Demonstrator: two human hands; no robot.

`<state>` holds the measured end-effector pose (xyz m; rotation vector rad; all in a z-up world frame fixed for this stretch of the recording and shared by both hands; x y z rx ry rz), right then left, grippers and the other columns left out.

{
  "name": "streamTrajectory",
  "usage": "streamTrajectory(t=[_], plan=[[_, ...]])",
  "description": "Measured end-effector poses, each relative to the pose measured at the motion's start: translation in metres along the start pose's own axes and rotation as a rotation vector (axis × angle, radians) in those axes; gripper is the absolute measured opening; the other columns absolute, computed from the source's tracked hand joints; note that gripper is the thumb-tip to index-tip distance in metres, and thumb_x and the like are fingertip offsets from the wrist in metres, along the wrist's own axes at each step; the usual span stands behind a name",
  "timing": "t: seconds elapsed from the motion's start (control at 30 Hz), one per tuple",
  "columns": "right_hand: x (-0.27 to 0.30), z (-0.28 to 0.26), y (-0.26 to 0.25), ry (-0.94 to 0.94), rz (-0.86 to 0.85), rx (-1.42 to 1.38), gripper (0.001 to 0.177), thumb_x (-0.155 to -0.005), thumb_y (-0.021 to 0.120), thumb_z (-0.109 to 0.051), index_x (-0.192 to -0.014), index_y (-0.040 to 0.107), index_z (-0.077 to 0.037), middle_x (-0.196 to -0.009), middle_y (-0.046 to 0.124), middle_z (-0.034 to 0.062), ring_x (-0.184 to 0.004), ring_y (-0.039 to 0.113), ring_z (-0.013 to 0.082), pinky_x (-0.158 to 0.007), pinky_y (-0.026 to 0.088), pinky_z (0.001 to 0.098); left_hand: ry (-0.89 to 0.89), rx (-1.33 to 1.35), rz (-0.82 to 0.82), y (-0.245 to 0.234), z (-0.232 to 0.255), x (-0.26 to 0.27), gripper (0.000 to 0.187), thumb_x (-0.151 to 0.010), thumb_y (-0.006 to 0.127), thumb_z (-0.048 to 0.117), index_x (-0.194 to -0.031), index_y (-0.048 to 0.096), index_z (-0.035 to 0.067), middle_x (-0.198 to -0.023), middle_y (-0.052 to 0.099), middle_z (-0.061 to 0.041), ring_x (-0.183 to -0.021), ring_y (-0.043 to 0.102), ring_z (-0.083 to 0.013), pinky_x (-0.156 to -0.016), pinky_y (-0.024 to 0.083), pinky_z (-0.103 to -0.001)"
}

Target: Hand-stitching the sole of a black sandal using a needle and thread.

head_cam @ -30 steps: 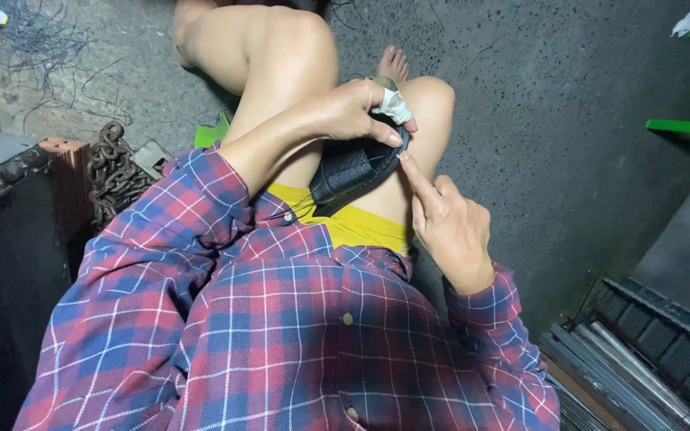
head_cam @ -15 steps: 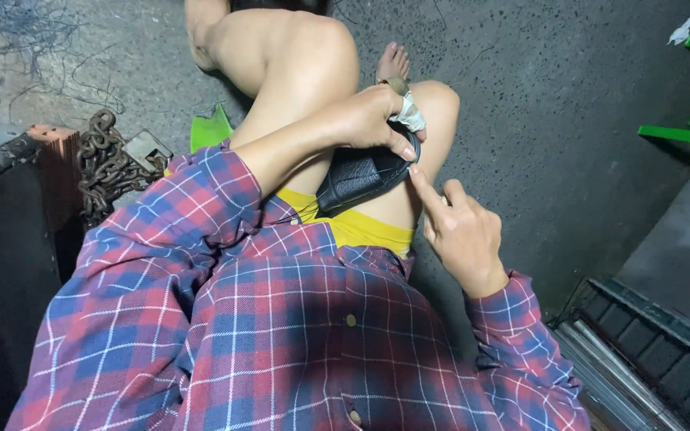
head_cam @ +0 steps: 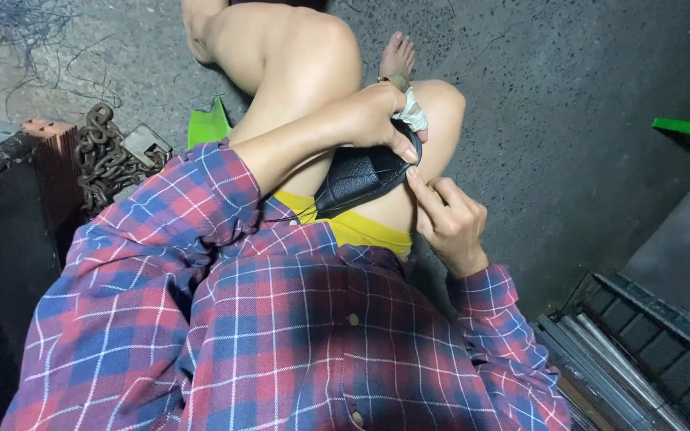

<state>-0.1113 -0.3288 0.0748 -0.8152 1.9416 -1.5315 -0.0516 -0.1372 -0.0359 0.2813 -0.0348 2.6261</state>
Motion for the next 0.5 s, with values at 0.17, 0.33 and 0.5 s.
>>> streamTrajectory(t=[0.17, 0.33, 0.5], plan=[[-0.014, -0.012, -0.003, 0.006, 0.069, -0.045, 0.03, -0.092, 0.051, -0.014, -0.111, 0.074, -0.015, -0.076, 0.055, 0.0032, -0.054, 0.056, 0.022, -0.049, 0.048, 0.0292, 0.015, 0.005, -0.003, 0.0, -0.004, -0.002, 0.045, -0.059, 0.092, 0.037, -0.094, 0.075, 0.015, -0.088, 0.068, -0.019, -0.09, 0.066, -0.036, -0.078, 0.054, -0.042], [-0.025, -0.029, -0.014, -0.043, 0.132, 0.019, 0.018, -0.091, 0.065, 0.002, -0.108, 0.072, -0.002, -0.08, 0.061, 0.0087, -0.058, 0.056, 0.0191, -0.049, 0.043, 0.0284, -0.043, 0.053, -0.119, -0.007, 0.011, 0.011, 0.032, -0.065, 0.087, 0.024, -0.094, 0.074, 0.021, -0.088, 0.072, 0.007, -0.084, 0.063, -0.0047, -0.078, 0.045, -0.017], [-0.023, -0.025, -0.012, 0.072, 0.085, -0.002, 0.018, -0.092, 0.062, -0.017, -0.103, 0.075, -0.018, -0.079, 0.06, -0.0001, -0.06, 0.062, 0.0214, -0.051, 0.05, 0.03, 0.312, -0.373, 0.593, -0.005, 0.069, 0.085, 0.037, -0.086, 0.073, 0.029, -0.076, 0.065, -0.005, -0.069, 0.053, -0.024, -0.073, 0.061, -0.0426, -0.065, 0.051, -0.046]])
Point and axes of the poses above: each hand's wrist, its own x-axis away from the middle knuckle, its own y-axis out of the palm, z = x × y, the point moved 1 cm from there along -x, towards the middle knuckle
